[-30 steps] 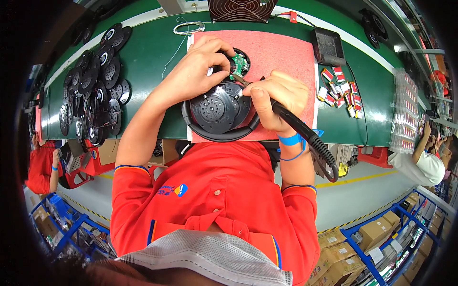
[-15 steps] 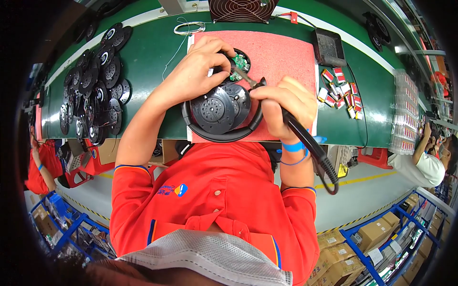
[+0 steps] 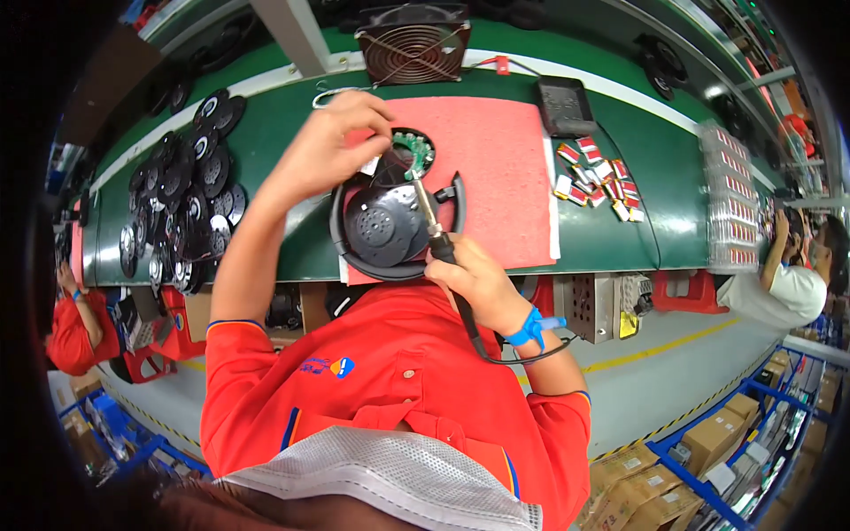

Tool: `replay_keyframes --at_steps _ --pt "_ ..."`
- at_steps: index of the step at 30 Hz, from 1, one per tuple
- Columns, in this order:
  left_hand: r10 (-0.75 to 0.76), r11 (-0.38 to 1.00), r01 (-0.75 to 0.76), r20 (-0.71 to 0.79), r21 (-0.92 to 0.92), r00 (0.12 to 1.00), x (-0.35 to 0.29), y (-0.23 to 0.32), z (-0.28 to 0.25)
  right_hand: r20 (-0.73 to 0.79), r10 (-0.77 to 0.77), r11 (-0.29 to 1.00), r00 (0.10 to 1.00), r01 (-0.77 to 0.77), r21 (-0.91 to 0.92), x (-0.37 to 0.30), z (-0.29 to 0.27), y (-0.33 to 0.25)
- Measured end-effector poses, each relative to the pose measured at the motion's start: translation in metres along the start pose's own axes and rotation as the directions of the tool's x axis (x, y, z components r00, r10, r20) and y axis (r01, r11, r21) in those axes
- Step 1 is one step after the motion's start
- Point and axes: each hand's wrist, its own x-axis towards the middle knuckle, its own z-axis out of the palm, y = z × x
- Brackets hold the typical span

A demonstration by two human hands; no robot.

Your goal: Soldering components onto a printed circuit board inside a headphone housing at a factory workstation.

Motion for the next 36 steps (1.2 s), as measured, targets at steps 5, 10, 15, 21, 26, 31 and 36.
replay_keyframes --at_steps 5,10,15,21,26,31,36 --pt "0.169 0.938 -0.135 -0.082 0.319 0.982 0.081 0.022 -0.027 -0.084 0.042 0.998 0.996 -0.045 -0.041 -0.007 -0.046 -0.006" --pt "-0.147 0.768 -0.051 0.254 0.638 0.956 0.215 0.022 0.0 -0.385 -0.016 0.972 0.923 -0.076 -0.223 0.0 -0.133 0.022" --pt "-0.28 0.714 -0.244 0.588 0.656 0.759 0.288 -0.029 0.031 -0.411 -0.034 0.866 0.911 -0.179 -0.467 0.048 -0.218 0.12" --pt "-0.517 0.728 -0.139 0.671 0.671 0.532 0.323 -0.128 0.066 -0.44 -0.066 0.852 0.896 -0.178 -0.492 0.121 -0.243 0.228" --pt "-0.499 0.627 -0.26 0.635 0.734 0.59 0.327 -0.108 0.083 -0.432 0.016 0.856 0.902 -0.236 -0.459 0.104 -0.251 0.202" --pt "-0.168 0.735 -0.216 0.481 0.643 0.86 0.337 -0.106 0.04 -0.375 0.032 0.842 0.926 -0.227 -0.49 0.08 -0.249 0.148" --pt "0.39 0.742 -0.332 0.028 0.582 0.92 0.295 -0.011 -0.036 -0.412 -0.013 0.834 0.911 -0.217 -0.506 0.061 -0.226 0.09"
